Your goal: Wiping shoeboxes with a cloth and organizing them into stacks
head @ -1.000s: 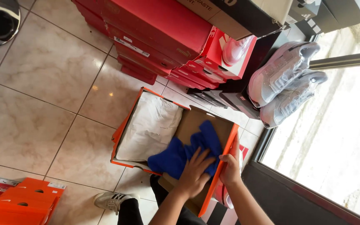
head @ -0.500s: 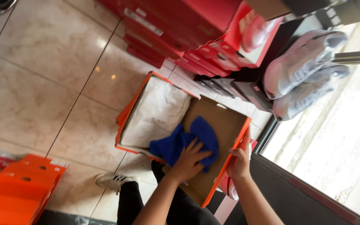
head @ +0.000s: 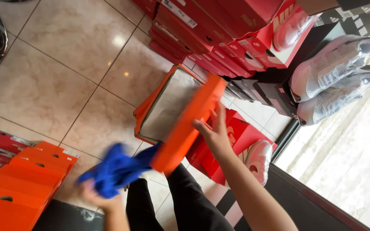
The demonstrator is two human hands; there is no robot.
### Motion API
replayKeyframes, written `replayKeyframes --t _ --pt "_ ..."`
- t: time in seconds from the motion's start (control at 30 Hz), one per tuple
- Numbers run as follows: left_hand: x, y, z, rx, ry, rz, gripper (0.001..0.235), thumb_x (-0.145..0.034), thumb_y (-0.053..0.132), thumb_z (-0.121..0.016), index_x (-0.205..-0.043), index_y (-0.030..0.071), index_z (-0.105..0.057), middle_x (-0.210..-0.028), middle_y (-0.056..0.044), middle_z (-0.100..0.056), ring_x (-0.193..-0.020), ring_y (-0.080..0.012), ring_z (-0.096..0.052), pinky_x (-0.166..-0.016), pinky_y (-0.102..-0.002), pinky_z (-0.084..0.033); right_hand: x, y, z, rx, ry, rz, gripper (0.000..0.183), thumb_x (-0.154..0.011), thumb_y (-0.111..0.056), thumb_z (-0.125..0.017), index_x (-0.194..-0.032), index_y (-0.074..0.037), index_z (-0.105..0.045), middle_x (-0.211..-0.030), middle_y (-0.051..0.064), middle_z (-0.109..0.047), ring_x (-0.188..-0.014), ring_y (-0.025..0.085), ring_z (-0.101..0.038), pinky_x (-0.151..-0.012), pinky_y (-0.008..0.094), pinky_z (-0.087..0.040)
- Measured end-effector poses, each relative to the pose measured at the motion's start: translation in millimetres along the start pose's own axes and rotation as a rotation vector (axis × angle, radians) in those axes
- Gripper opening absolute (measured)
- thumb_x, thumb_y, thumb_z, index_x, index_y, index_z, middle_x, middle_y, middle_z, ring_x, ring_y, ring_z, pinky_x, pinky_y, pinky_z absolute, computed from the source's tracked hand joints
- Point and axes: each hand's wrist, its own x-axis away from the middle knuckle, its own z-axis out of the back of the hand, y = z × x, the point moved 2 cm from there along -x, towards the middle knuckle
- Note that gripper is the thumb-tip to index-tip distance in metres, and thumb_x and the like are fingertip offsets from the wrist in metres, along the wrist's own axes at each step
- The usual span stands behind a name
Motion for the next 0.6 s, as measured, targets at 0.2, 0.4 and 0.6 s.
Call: replayKeyframes --t 0.2,0.4,0.6 --pt "32 73 -66 -0.644 -0.454 0.467 0.030 -0.087 0.023 -0.073 -0.098 -0.004 -0.080 -0.067 -0.005 -0.062 -0.053 -0.0109 -0.044 -0.047 -0.024 -0.031 -138 81 10 0.907 -0.005 0.633 0.083 -0.086 -0.028 -0.087 -0.152 -0.018 -0.037 -0.159 0.029 -0.023 -0.142 0.056 -0.031 -0.111 0.068 -0.034" --pt "93 10 -176 -0.709 -0.722 0.655 0.109 -0.082 0.071 -0.073 -0.162 0.016 -0.023 -0.167 -0.016 -0.029 -0.153 -0.0325 -0.027 -0.126 -0.049 -0.022 -202 88 20 1.172 -0.331 -0.037 0.107 -0.072 -0.083 -0.075 -0.158 -0.031 -0.039 -0.139 0.022 -0.061 -0.133 0.044 -0.055 -0.116 0.055 -0.037" --pt "82 -29 -153 -0.615 -0.642 0.688 0.097 -0.084 0.065 -0.078 -0.158 0.018 -0.037 -0.157 -0.012 -0.046 -0.147 -0.0269 -0.041 -0.122 -0.044 -0.034 -177 43 -8 1.061 -0.512 -0.172 0.098 -0.075 -0.067 -0.079 -0.150 -0.012 -0.050 -0.145 0.026 -0.055 -0.141 0.046 -0.044 -0.120 0.056 -0.033"
